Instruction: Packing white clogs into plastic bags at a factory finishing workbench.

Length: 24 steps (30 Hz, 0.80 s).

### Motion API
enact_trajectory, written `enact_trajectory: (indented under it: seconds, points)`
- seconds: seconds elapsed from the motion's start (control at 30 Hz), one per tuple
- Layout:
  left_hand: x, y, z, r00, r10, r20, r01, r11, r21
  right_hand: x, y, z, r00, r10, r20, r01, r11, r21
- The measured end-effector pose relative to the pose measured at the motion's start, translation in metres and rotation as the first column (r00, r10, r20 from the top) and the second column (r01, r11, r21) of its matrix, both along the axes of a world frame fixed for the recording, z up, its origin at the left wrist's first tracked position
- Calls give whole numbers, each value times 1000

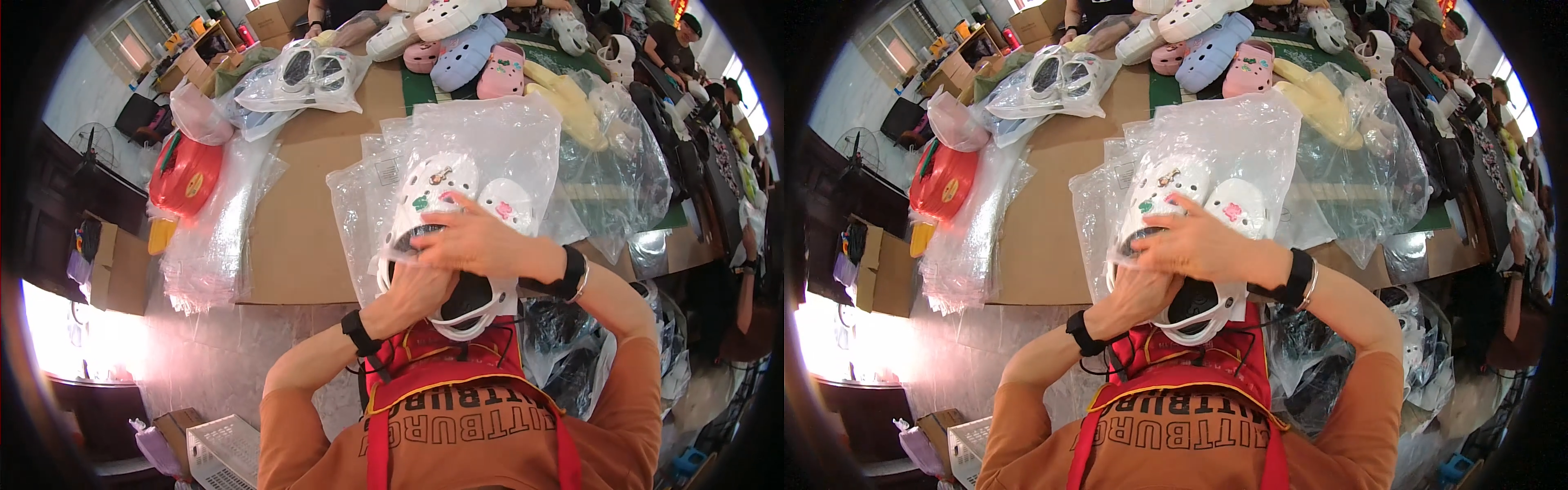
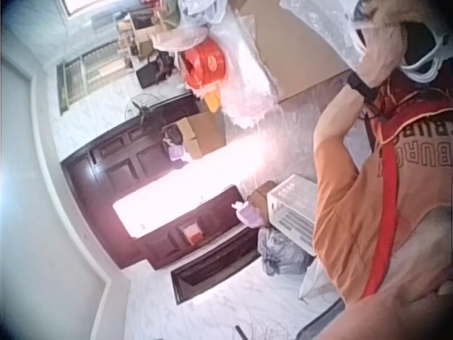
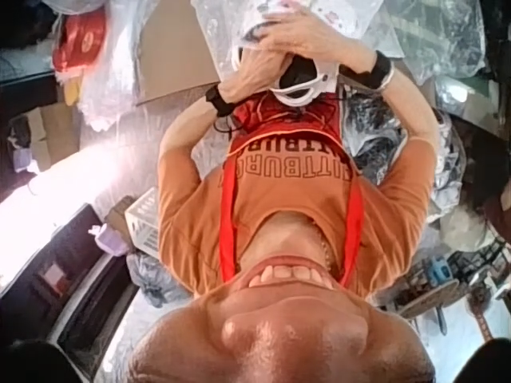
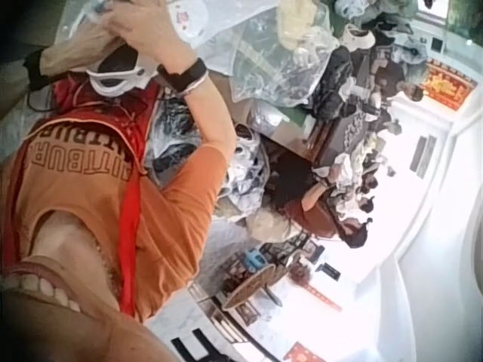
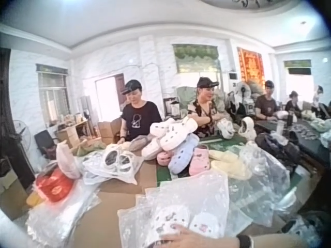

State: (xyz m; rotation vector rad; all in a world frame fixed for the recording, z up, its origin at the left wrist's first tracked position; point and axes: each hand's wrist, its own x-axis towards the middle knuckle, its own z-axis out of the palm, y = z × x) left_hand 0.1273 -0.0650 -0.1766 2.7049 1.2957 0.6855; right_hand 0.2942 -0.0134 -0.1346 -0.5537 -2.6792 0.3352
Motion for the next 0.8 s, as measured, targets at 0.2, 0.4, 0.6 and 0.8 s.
enact_trajectory:
  seconds: [0.2,0.4,0.6,0.8]
  points:
    - [-10,13,-9,1000,-21,-13,20,991,-131,9,-29,-2,997,-73,39,58,950,307]
    - [-15,23,13,916,401,-15,-369,829,-420,43,-38,-34,827,-545,-137,561,815,142]
    - [-11,39,17,877,473,80,-388,798,-461,50,-55,-74,712,-702,-13,663,678,-317]
    - [-3,67,2,915,401,34,-382,891,-245,51,-57,-75,620,-767,-165,568,584,-579]
